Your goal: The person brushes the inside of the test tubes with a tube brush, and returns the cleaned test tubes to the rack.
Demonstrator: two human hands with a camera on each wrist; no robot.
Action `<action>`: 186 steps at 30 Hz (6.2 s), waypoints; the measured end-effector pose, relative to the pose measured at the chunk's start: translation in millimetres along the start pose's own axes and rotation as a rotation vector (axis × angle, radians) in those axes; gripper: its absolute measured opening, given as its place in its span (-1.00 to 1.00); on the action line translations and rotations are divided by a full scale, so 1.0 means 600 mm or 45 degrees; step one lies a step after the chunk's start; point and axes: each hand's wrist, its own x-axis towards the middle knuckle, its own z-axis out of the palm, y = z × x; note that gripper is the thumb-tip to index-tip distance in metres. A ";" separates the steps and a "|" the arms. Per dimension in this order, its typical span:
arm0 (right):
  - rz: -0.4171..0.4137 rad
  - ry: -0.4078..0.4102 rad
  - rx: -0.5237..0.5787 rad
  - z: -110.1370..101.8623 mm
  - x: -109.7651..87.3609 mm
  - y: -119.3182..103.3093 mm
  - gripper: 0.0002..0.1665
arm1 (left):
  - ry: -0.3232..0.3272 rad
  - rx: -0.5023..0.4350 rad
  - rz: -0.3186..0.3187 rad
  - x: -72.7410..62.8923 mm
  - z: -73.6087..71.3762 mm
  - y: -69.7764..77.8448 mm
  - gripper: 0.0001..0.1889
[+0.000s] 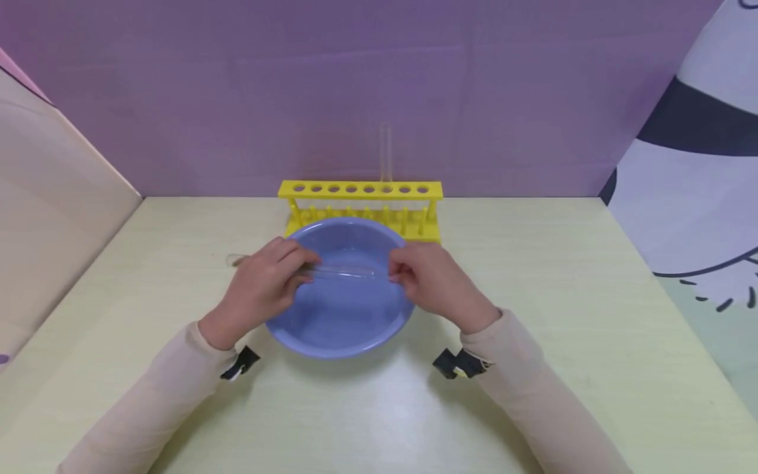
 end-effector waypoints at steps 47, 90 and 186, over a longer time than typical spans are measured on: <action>0.542 -0.783 0.677 -0.066 0.031 0.056 -0.89 | 0.086 0.083 0.104 -0.006 0.015 0.000 -0.70; 0.101 -0.226 -0.146 -0.059 -0.020 0.039 -0.78 | -0.061 0.070 -0.015 -0.022 -0.005 -0.020 -0.75; -0.395 0.239 -0.493 -0.079 -0.094 0.073 -0.57 | -0.164 0.014 -0.205 -0.052 -0.044 -0.070 -0.70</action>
